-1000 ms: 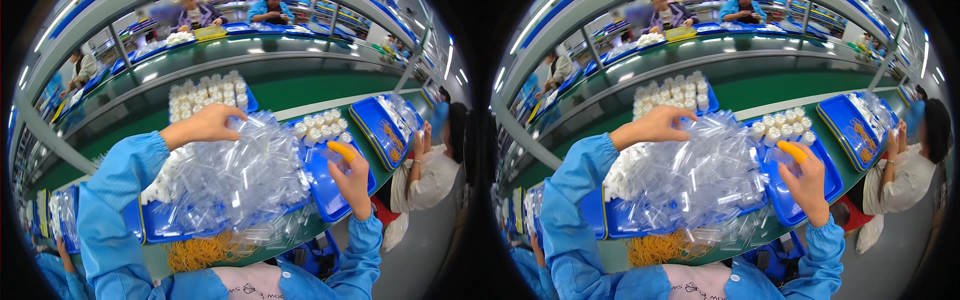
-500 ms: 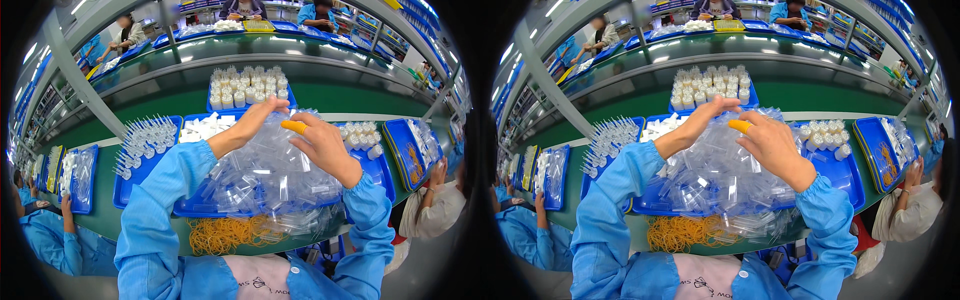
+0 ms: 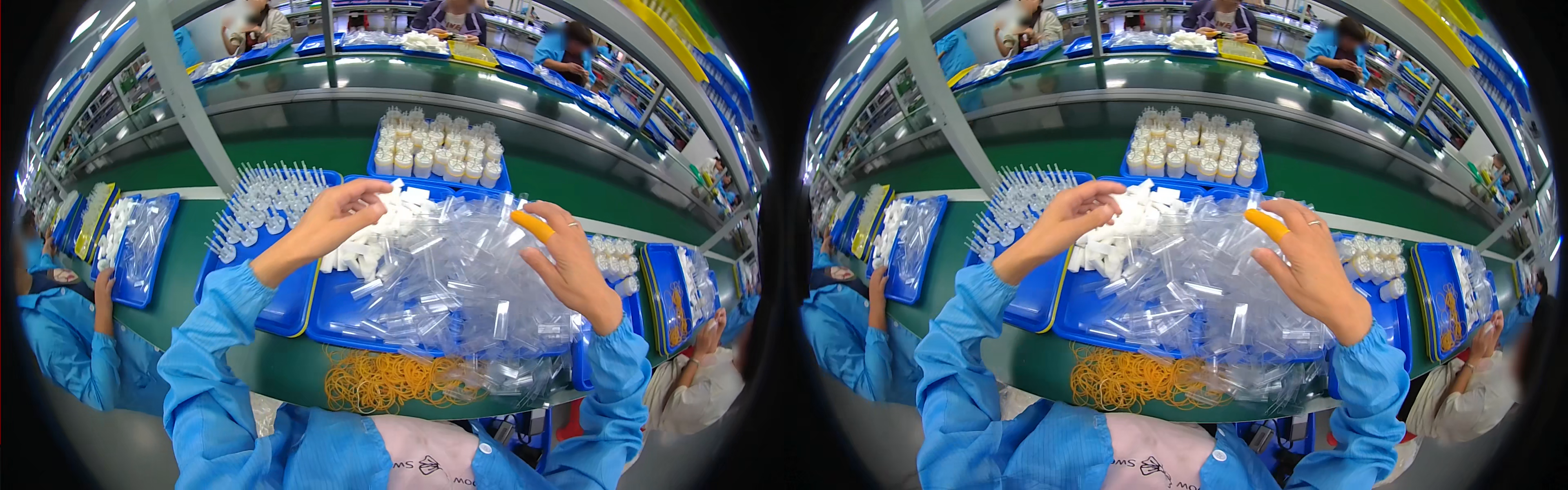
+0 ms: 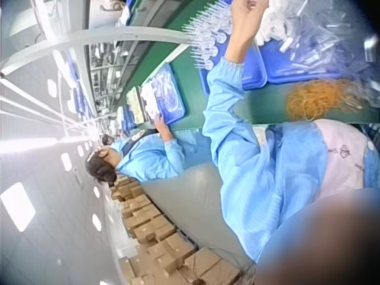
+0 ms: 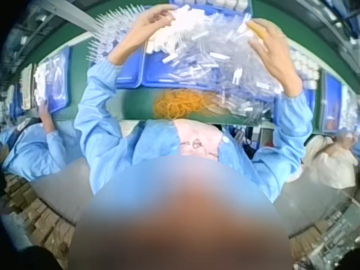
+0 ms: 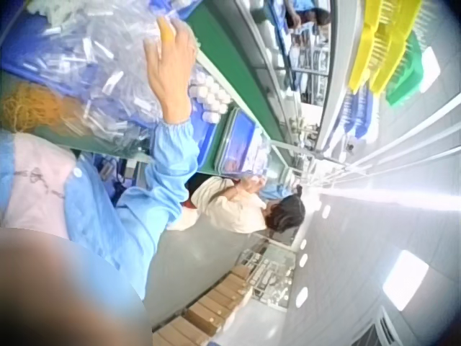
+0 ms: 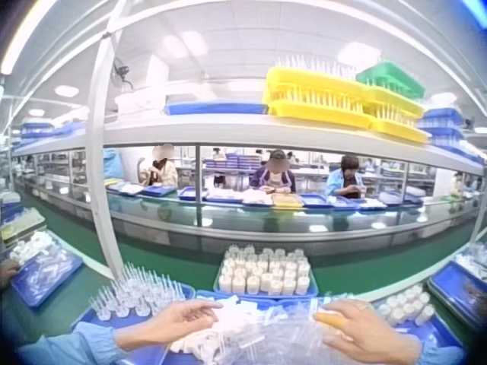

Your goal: The person empties a large bag of clear plastic sleeves onto a tray, then repeatedly picks up a white cylindrical component and a clear sleeve, inserts the component into the sleeve, and places the assembled unit into a blue tray. The person also moves trays and organizes components on the workbench.

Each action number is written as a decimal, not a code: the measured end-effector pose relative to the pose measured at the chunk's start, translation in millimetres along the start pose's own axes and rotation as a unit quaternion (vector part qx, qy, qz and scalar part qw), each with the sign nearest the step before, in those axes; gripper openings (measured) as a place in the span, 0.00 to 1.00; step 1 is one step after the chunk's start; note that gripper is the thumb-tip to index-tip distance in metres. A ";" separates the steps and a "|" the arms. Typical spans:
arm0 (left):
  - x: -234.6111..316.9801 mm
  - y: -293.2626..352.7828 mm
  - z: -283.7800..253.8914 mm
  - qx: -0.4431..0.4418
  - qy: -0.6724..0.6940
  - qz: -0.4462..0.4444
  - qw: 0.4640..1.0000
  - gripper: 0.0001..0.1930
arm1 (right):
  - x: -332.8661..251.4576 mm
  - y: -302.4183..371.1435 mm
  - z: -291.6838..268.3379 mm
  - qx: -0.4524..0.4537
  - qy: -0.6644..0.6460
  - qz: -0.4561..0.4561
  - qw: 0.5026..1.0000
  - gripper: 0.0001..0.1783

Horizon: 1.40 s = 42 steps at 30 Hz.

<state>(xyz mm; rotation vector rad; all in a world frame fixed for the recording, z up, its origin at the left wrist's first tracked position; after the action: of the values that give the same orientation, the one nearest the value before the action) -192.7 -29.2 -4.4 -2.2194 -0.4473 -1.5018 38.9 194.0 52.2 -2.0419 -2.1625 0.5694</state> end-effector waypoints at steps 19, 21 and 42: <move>-48.4 114.7 -5.9 -0.020 -0.384 0.172 0.907 0.21 | -48.4 -234.4 167.6 -0.203 0.075 0.029 0.976 0.23; -49.4 127.4 -11.7 -0.011 -0.382 0.155 0.911 0.21 | -43.7 -245.7 207.0 -0.227 0.063 0.086 0.968 0.23; -52.2 159.9 -51.3 0.002 -0.280 0.093 0.956 0.19 | -98.6 -178.2 195.6 -0.331 -0.003 -0.077 0.941 0.24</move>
<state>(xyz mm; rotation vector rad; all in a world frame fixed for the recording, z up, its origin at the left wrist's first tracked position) -175.0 -194.3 -62.2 -2.5852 -0.3875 -0.7605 -185.0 55.7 -50.0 -2.0889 -2.7453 -0.2165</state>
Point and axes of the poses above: each hand's wrist, its own y-axis away from the middle knuckle, its own z-axis out of the palm, x = y × z, the point moved 3 cm from there along -y, towards the middle knuckle, and after that the axes turned 1 degree about -x, right-handed, at the moved point
